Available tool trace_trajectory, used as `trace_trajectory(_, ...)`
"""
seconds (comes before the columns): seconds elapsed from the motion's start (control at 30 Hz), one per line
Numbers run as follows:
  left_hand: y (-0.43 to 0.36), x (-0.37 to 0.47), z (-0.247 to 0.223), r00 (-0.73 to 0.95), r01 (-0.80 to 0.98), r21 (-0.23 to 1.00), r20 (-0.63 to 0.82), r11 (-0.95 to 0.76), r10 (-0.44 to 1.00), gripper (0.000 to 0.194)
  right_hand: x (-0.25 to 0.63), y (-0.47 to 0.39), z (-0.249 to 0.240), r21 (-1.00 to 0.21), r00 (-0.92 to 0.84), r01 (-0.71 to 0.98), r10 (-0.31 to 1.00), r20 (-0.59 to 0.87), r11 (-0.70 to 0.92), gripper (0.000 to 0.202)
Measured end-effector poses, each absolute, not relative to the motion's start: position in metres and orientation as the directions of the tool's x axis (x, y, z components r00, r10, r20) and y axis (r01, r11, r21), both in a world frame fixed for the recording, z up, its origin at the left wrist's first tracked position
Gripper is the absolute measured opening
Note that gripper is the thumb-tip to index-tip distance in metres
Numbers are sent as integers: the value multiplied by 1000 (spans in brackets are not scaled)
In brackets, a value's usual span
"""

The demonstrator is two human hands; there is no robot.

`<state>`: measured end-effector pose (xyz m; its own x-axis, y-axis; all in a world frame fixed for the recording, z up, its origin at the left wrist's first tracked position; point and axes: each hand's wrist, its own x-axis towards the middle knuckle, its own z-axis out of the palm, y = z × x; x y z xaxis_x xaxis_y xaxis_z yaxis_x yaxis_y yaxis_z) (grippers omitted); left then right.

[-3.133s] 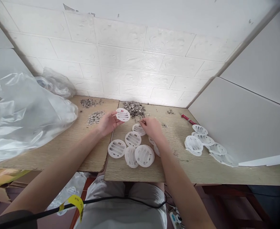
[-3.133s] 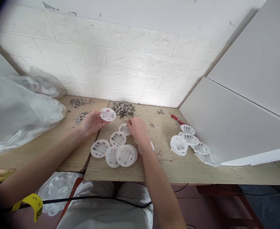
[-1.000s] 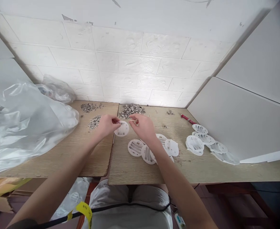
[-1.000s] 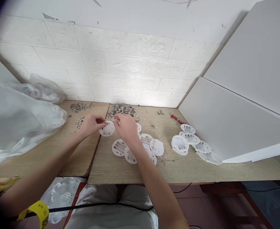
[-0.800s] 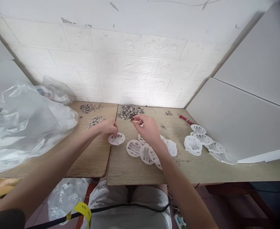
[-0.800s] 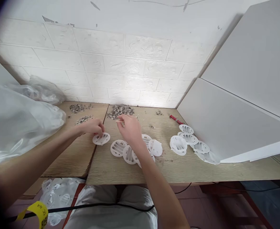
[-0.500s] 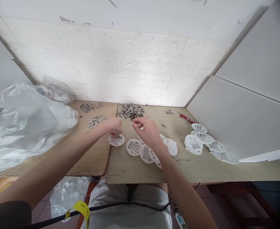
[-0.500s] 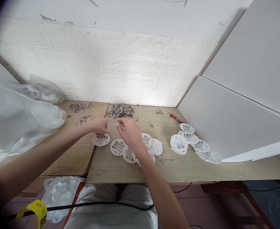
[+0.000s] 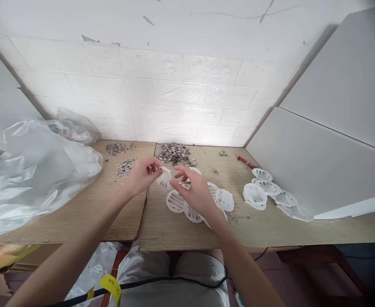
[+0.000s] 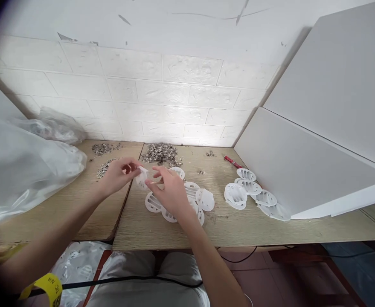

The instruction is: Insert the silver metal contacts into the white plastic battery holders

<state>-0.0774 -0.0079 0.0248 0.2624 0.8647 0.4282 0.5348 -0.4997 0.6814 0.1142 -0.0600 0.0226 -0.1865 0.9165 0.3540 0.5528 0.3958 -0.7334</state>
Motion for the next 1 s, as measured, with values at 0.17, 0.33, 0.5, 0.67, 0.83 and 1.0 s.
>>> trace_trajectory(0.17,-43,-67,13,53,499,443,842,-745,536,8,109,-74,16,-582,-170,495,729,664,646,10)
trace_trajectory(0.33,-50,-67,7,114,482,370,872,-794,476,26,107,-76,9,-339,-142,522,471,871,783,13)
trace_trajectory(0.5,-54,-68,8,149,493,442,805,-749,574,15,110,-78,5,-303,-151,550,450,880,778,14)
trace_trajectory(0.67,-42,-63,4,91,480,719,529,-502,844,16,109,-67,-4,-433,-165,635,660,733,640,12)
trace_trajectory(0.83,-19,-67,-2,32,445,879,175,-171,984,23,115,-71,7,-435,-259,599,677,689,672,15)
trace_trajectory(1.0,-16,-74,-4,-1,380,923,73,-67,997,25,142,-128,14,-392,-453,412,558,695,822,19)
